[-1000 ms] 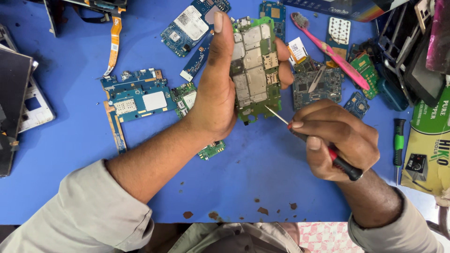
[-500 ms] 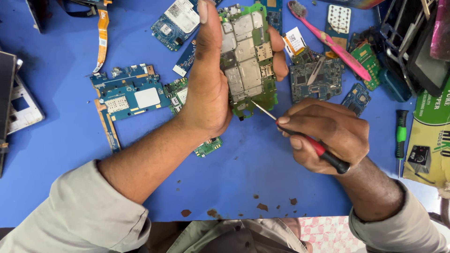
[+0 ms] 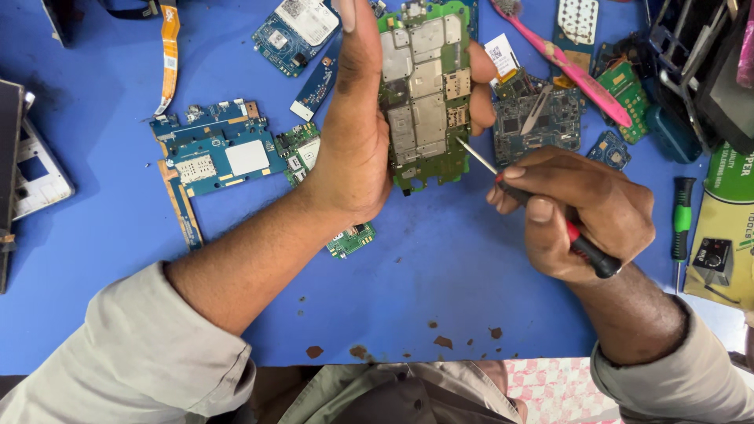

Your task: The person holds a phone motherboard in one hand and uses a screwdriver to pry and unscrew components from it, working around the board's edges. They briefly reach across the table, then resume prying parts off the board and set the board down at the end.

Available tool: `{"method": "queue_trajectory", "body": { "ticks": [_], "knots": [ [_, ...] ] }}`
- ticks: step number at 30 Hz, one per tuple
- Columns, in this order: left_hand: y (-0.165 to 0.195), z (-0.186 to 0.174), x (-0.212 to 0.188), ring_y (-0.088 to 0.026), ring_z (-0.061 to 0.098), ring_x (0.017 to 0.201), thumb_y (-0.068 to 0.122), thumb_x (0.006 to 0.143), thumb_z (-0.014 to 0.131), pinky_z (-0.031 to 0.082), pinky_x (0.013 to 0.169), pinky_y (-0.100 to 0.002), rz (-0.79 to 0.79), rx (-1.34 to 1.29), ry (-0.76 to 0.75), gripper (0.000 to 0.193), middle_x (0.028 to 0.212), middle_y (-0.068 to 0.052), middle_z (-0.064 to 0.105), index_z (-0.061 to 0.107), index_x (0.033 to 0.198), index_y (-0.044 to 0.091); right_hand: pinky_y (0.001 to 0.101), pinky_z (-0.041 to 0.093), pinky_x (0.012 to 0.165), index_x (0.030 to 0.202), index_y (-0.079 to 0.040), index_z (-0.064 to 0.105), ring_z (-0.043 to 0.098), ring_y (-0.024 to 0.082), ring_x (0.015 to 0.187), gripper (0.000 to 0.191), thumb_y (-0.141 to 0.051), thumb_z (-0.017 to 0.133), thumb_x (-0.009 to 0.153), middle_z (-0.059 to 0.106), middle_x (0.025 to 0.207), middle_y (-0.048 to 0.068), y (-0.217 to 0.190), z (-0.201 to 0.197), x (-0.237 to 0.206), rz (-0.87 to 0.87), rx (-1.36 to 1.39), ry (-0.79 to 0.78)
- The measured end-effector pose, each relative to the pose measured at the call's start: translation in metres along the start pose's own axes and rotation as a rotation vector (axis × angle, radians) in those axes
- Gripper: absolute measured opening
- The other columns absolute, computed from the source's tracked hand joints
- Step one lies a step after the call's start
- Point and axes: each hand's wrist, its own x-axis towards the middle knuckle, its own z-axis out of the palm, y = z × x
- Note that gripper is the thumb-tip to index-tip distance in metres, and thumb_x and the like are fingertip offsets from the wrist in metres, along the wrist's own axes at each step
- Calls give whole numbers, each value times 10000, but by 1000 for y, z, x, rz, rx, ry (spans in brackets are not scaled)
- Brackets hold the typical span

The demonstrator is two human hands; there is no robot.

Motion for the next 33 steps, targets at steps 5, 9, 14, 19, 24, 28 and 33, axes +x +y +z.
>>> {"method": "queue_trajectory", "body": {
  "ticks": [5, 9, 14, 19, 24, 28, 33],
  "knots": [
    [-3, -1, 0, -190, 661, 960, 828, 977, 331, 562, 888, -338, -11, -16, -37, 956, 1055, -139, 704, 640, 1268, -28, 321, 628, 676, 1147, 63, 534, 730, 238, 764, 275, -211, 515, 1163, 679, 916, 215, 0, -2, -1, 5, 22, 7],
    [-2, -1, 0, -196, 667, 948, 840, 958, 319, 577, 889, -347, -25, -2, -29, 982, 1044, -143, 704, 643, 1261, -36, 324, 634, 671, 1147, 61, 524, 734, 239, 765, 279, -216, 505, 1164, 677, 917, 222, 1, -3, -1, 0, 11, 17],
    [2, 3, 0, -192, 686, 982, 852, 944, 311, 600, 918, -346, -23, 46, -21, 999, 1056, -141, 701, 642, 1269, -33, 334, 638, 661, 1130, 67, 516, 733, 255, 786, 283, -213, 495, 1158, 672, 914, 239, 3, -3, -5, -9, -12, 38],
    [5, 8, 1, -179, 680, 995, 860, 924, 308, 597, 941, -349, -15, 94, -13, 1013, 1071, -136, 701, 638, 1313, -15, 325, 639, 648, 1142, 65, 509, 726, 241, 748, 328, -260, 482, 1181, 661, 930, 243, 4, -4, -12, 5, -2, 86],
    [3, 3, 1, -200, 678, 1008, 837, 957, 319, 589, 925, -354, 19, 57, -15, 987, 1102, -157, 704, 637, 1284, -38, 321, 612, 578, 1123, 50, 520, 690, 230, 666, 360, -305, 477, 1163, 639, 883, 220, 13, -3, -16, -33, 57, 187],
    [2, -6, 0, -236, 660, 981, 834, 1033, 285, 561, 923, -365, -44, -161, -161, 995, 1125, -204, 699, 658, 1266, -58, 323, 586, 572, 1147, 60, 501, 656, 217, 646, 394, -334, 517, 1140, 636, 936, 218, 17, -1, -18, -25, 91, 292],
    [1, -8, -4, -251, 641, 929, 830, 1032, 184, 536, 859, -337, -114, -358, -449, 1039, 1159, -216, 641, 692, 1179, -65, 281, 584, 705, 1240, 46, 569, 694, 217, 797, 277, -217, 600, 1161, 668, 1070, 220, 10, -6, -20, 68, -35, 304]
  ]
}}
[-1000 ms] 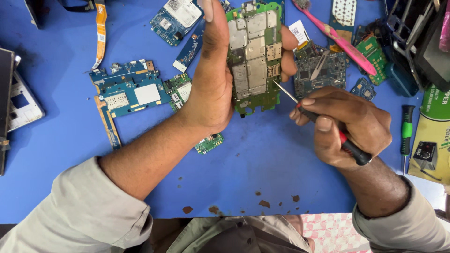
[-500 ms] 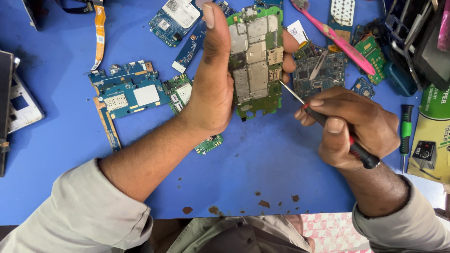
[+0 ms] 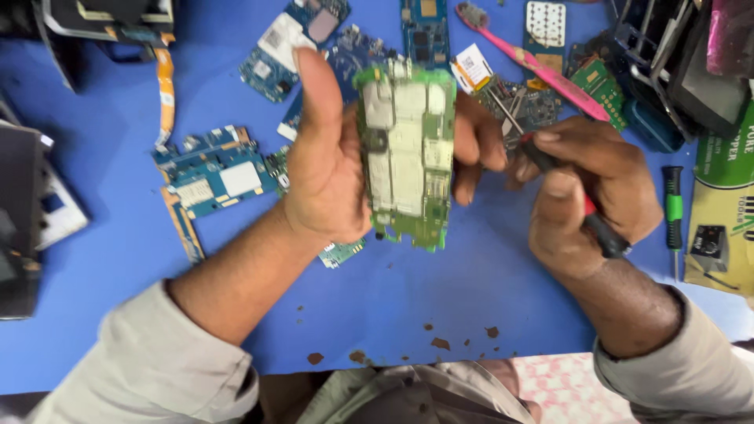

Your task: The person holds a phone motherboard in one hand and uses a screwdriver to pry and unscrew components from it, working around the board's edges. They briefly reach across the table, then resume prying parts off the board and set the board down at the end.

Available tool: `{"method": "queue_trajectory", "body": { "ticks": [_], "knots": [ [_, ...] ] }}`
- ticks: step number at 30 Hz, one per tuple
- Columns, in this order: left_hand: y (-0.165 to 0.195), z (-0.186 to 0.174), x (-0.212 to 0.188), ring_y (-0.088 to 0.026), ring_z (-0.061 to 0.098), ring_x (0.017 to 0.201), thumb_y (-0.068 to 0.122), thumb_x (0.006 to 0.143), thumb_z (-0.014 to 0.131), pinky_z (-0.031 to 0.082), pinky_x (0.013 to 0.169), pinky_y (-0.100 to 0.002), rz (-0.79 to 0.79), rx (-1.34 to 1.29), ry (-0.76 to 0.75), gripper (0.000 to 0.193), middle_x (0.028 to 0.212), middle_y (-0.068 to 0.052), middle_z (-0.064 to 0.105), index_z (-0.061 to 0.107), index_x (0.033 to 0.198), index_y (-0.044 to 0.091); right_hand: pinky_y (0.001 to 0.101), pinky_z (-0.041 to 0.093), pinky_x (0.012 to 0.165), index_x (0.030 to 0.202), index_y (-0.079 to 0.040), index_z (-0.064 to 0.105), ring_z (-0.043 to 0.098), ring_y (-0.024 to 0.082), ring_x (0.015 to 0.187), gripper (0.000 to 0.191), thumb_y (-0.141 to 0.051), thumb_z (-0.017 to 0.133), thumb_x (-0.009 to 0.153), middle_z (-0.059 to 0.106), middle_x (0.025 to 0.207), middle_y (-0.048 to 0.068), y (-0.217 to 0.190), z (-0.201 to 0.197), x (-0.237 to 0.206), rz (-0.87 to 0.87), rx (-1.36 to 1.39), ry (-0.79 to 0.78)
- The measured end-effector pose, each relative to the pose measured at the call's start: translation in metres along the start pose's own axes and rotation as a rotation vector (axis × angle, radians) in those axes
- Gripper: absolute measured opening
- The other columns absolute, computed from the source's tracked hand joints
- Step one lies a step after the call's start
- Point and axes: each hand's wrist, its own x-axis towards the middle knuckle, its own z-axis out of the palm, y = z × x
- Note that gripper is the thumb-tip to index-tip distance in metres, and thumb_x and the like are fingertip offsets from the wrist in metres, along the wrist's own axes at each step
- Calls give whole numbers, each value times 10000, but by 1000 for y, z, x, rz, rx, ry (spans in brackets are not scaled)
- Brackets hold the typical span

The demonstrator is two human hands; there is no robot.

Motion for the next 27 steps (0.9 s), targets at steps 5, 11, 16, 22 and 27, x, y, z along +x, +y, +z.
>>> {"method": "queue_trajectory", "body": {
  "ticks": [5, 11, 16, 22, 27],
  "knots": [
    [-5, 4, 6, -265, 612, 952, 864, 961, 139, 510, 882, -350, -36, -4, -21, 1102, 1191, -217, 629, 712, 1151, -59, 306, 576, 877, 1262, 30, 620, 712, 281, 980, 162, -10, 646, 1107, 688, 1112, 193, 1, -3, 4, 54, -118, -95],
    [-4, 9, 9, -253, 591, 953, 908, 936, 133, 477, 891, -351, -55, 27, -22, 1146, 1207, -175, 619, 740, 1144, -41, 298, 613, 876, 1203, 37, 621, 759, 205, 993, 148, 64, 625, 1057, 708, 1165, 156, 3, -4, -1, 249, 45, -160],
    [-4, 11, 8, -246, 594, 940, 867, 958, 160, 472, 1037, -403, -63, 114, -48, 1081, 1223, -169, 621, 732, 1107, -38, 328, 610, 910, 1156, 14, 655, 757, 223, 1070, 162, 96, 636, 1017, 727, 1197, 164, 5, -8, 3, 183, 17, -239],
    [-3, 11, 6, -255, 587, 991, 853, 959, 212, 475, 1005, -409, -84, 154, -29, 1030, 1334, -173, 563, 726, 1103, -29, 319, 585, 839, 1156, 6, 668, 760, 226, 973, 256, 115, 693, 925, 736, 1101, 122, 7, -7, 6, 261, 28, -241],
    [-2, 10, 6, -239, 586, 968, 815, 992, 262, 485, 912, -372, -113, 70, -65, 999, 1390, -161, 516, 742, 1127, -51, 299, 605, 839, 1145, -29, 703, 768, 203, 944, 303, 159, 661, 912, 760, 1082, 110, 9, -11, 7, 260, 158, -344]
  ]
}}
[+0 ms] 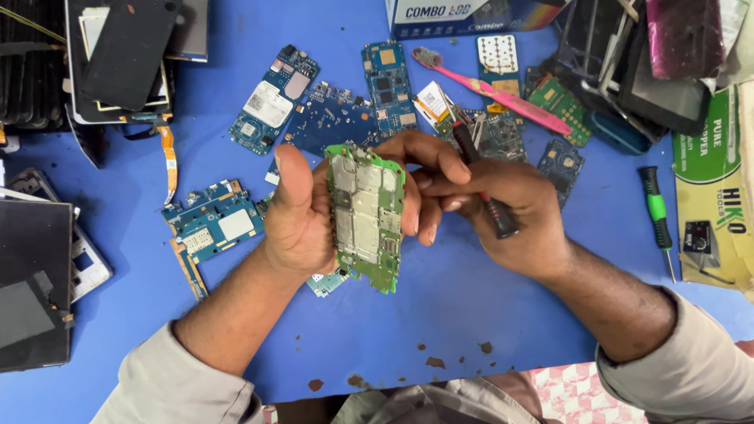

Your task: The person holds a phone motherboard in one hand and uses a screwdriver to pry and unscrew components from it, working around the board's edges. They briefly reach across the table, then resume prying parts off the board and set the board down at the end.

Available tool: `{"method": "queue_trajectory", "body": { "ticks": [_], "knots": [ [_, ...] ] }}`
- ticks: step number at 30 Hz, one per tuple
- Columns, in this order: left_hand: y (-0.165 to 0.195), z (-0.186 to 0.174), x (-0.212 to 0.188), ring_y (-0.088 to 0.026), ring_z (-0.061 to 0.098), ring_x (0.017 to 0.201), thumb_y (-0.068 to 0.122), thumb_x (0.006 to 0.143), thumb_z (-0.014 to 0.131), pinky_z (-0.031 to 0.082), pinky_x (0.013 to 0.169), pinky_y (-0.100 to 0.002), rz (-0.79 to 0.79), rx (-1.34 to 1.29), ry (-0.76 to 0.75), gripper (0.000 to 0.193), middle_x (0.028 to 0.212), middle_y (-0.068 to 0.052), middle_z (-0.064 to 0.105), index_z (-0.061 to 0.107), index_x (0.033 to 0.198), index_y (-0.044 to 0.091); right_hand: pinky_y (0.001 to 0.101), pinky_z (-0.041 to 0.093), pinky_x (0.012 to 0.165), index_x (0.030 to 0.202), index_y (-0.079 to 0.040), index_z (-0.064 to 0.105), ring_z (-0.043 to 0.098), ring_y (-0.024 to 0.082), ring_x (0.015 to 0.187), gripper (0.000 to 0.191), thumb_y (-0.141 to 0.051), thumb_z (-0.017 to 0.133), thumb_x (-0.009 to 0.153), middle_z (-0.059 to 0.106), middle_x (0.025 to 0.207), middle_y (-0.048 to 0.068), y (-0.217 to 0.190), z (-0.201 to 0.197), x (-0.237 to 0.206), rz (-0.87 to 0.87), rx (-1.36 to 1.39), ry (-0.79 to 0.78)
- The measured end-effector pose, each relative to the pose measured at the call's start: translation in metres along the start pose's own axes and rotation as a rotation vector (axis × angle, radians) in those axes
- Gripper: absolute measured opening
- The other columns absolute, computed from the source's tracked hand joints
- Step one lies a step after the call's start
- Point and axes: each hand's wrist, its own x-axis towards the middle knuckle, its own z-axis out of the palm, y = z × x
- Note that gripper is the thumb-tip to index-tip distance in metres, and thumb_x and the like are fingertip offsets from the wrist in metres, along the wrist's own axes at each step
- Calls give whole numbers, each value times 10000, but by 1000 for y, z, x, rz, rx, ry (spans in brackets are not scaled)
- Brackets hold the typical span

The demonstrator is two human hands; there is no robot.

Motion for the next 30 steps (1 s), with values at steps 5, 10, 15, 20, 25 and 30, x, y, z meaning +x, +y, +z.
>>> {"method": "queue_trajectory", "body": {
  "ticks": [5, 10, 15, 20, 25, 30],
  "knots": [
    [1, 2, 2, -243, 580, 951, 822, 989, 291, 499, 876, -375, -12, 43, 6, 975, 1386, -174, 512, 730, 1101, -41, 300, 607, 847, 1109, -34, 704, 772, 199, 975, 287, 153, 696, 891, 745, 1056, 100, 3, -3, -1, 16, 99, -24],
    [5, 10, 8, -241, 606, 901, 832, 963, 315, 513, 833, -379, -32, 91, 33, 964, 1380, -196, 516, 715, 1065, -40, 299, 627, 861, 1044, -16, 693, 759, 183, 1002, 232, 167, 670, 902, 728, 1051, 90, 5, -2, -3, 126, 228, -25],
    [11, 17, 15, -246, 608, 879, 876, 918, 331, 512, 793, -396, -52, 202, 96, 1000, 1397, -246, 532, 681, 1030, -53, 296, 614, 873, 1006, -11, 657, 753, 167, 1001, 179, 129, 721, 917, 720, 1039, 82, 4, -3, -2, 58, 205, -53],
    [15, 23, 18, -239, 553, 903, 914, 883, 284, 472, 774, -389, -55, 293, 141, 1037, 1384, -274, 557, 647, 964, -54, 299, 600, 873, 1081, 5, 636, 730, 158, 963, 181, 93, 705, 939, 717, 1010, 72, 3, 0, -2, 66, 168, -19],
    [16, 18, 18, -262, 520, 1028, 924, 954, 213, 435, 844, -327, -5, 382, 111, 1050, 1261, -281, 579, 634, 937, -38, 281, 567, 829, 1084, 13, 619, 703, 151, 912, 118, 42, 674, 984, 702, 1020, 96, 2, 3, -2, 2, -3, 79],
    [7, 7, 10, -189, 507, 898, 854, 947, 177, 436, 706, -260, 21, 89, 60, 1036, 1203, -189, 583, 721, 1019, -26, 284, 585, 798, 1083, 8, 649, 749, 161, 894, 39, 6, 626, 1052, 753, 1027, 105, -2, 3, 1, -6, -80, 170]
  ]
}}
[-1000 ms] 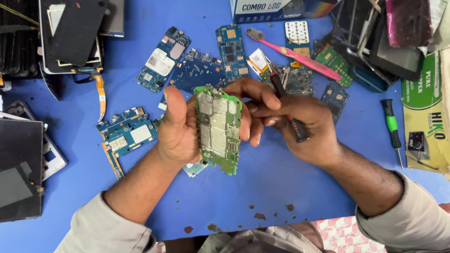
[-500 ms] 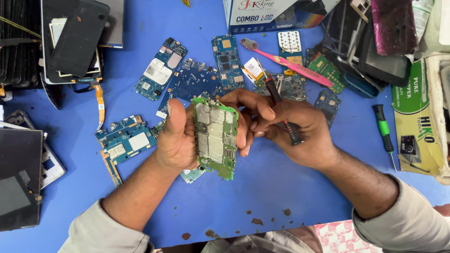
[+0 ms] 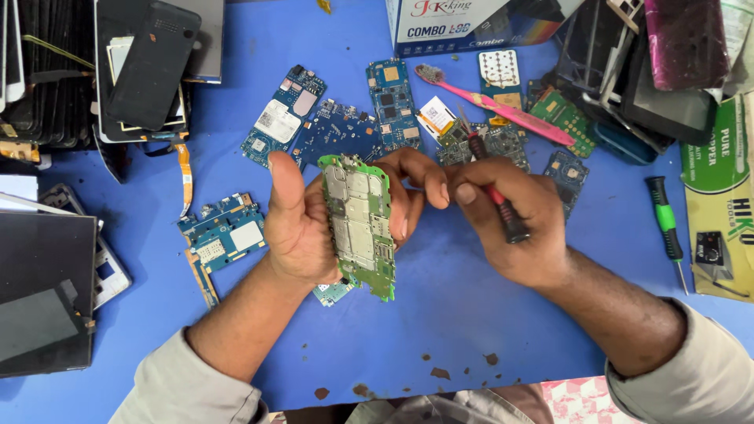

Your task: The person holds a phone motherboard in one hand and uses a screwdriver to pry and unscrew components from it, working around the board's edges. They briefly reach across the table, then resume prying parts off the board and set the board down at the end.

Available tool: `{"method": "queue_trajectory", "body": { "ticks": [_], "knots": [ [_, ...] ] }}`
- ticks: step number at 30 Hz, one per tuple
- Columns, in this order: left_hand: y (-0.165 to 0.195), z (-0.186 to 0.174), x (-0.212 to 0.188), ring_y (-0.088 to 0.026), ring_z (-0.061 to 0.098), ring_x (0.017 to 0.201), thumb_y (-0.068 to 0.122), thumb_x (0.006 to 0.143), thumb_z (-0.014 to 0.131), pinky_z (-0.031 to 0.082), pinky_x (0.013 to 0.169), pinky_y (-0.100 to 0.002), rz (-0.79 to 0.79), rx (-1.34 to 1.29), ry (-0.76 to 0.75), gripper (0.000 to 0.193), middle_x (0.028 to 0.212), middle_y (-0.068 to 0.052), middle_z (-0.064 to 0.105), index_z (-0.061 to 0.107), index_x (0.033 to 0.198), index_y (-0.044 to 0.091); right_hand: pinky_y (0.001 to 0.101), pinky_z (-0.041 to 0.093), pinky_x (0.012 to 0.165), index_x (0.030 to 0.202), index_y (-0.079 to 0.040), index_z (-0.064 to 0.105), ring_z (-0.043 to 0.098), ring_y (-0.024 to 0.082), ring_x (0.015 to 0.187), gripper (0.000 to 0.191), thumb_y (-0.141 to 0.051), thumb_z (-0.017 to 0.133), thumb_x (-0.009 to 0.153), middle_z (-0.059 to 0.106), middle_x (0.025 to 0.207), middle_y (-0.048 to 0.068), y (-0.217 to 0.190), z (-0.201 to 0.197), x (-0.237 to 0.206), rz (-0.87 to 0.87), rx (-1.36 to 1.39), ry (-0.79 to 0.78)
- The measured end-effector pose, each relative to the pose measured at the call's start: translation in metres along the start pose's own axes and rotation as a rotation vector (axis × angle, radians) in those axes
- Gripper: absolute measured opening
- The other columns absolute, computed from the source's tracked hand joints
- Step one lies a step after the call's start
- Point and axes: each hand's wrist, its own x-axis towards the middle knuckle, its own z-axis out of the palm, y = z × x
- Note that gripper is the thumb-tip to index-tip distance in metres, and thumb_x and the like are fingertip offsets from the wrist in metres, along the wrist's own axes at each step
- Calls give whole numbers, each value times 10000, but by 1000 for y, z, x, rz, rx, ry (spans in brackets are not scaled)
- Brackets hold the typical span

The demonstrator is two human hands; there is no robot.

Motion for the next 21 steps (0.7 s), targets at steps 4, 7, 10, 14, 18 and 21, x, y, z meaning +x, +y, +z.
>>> {"method": "queue_trajectory", "body": {
  "ticks": [4, 7, 10, 14, 18, 21],
  "knots": [
    [-6, -8, -6, -174, 514, 829, 855, 926, 160, 440, 699, -265, -2, -29, 6, 1053, 1211, -187, 583, 730, 1028, -24, 269, 584, 721, 965, -2, 689, 772, 150, 800, 63, 17, 667, 1020, 764, 902, 81, -7, -3, 3, 4, -94, 34],
    [-8, -10, -7, -179, 527, 825, 865, 912, 147, 448, 700, -272, 0, -41, 4, 1072, 1226, -186, 587, 734, 1033, -24, 271, 613, 811, 1016, 4, 682, 784, 183, 941, 60, 31, 731, 994, 769, 1039, 121, -9, 2, 6, -42, -100, 92],
    [-9, -11, -5, -189, 540, 818, 873, 880, 133, 460, 692, -282, -9, -41, 11, 1089, 1234, -191, 592, 737, 1030, -21, 269, 615, 802, 1116, 9, 713, 783, 186, 962, 165, 74, 738, 967, 769, 1075, 136, -8, 5, 8, 9, -157, 111],
    [-8, -11, -4, -199, 550, 787, 902, 835, 93, 458, 694, -293, -11, -45, 11, 1141, 1229, -197, 596, 739, 1023, -20, 273, 615, 820, 1136, -9, 732, 786, 177, 962, 185, 76, 740, 972, 778, 1059, 119, -6, 2, 6, 17, -161, 113],
    [-7, -9, -5, -198, 549, 793, 919, 826, 29, 451, 716, -290, 17, -81, 11, 1183, 1233, -178, 599, 752, 1027, 4, 256, 623, 817, 1142, -3, 717, 778, 166, 943, 149, 36, 763, 1006, 769, 1103, 115, -3, 2, 5, 0, -104, 125],
    [-8, -8, -4, -195, 558, 793, 909, 812, 5, 457, 725, -290, 20, -68, 17, 1183, 1232, -170, 598, 766, 1022, 27, 262, 619, 766, 1093, -8, 713, 774, 156, 877, 94, 19, 693, 1005, 758, 1009, 100, -1, 0, 5, 73, -26, 60]
  ]
}}
